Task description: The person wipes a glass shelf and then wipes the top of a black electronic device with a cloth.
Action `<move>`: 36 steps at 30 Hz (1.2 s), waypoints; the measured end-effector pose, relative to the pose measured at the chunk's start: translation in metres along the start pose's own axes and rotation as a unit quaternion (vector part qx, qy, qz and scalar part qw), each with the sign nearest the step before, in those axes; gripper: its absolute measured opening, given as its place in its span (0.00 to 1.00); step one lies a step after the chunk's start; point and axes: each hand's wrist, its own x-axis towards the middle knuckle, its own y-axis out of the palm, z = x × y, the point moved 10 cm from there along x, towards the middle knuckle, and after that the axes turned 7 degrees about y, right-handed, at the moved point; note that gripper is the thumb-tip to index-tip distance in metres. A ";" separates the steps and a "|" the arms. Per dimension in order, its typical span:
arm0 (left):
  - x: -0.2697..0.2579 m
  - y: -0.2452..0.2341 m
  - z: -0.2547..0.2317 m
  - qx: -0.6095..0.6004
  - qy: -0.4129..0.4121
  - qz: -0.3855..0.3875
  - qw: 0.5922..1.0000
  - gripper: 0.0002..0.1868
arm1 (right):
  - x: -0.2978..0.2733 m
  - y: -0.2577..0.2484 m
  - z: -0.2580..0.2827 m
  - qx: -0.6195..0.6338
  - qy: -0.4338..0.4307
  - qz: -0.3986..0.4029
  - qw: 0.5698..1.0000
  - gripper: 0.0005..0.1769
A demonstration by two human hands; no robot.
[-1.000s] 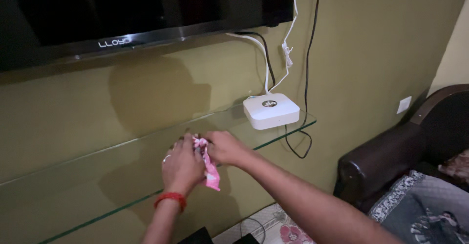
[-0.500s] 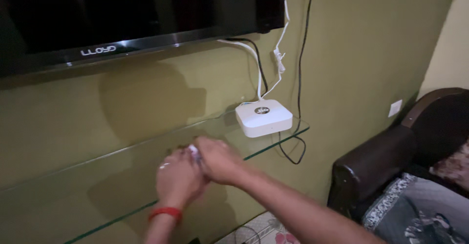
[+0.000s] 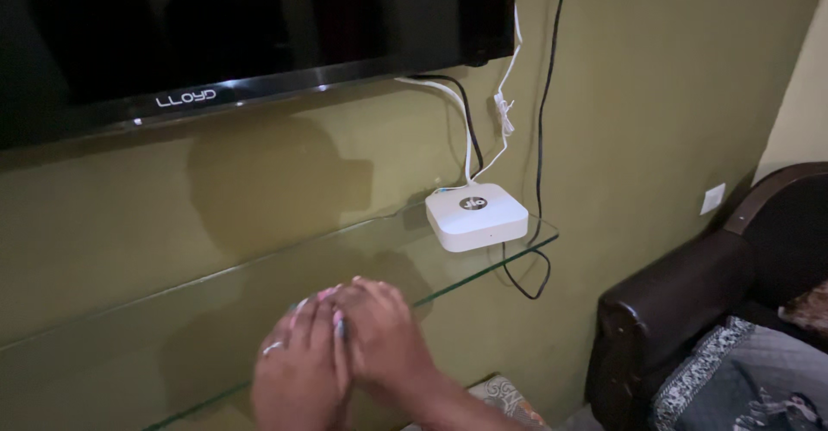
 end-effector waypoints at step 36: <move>0.071 0.072 -0.163 -0.068 0.033 -0.016 0.997 0.27 | -0.007 -0.133 -0.140 -0.124 0.085 -0.025 0.988 0.20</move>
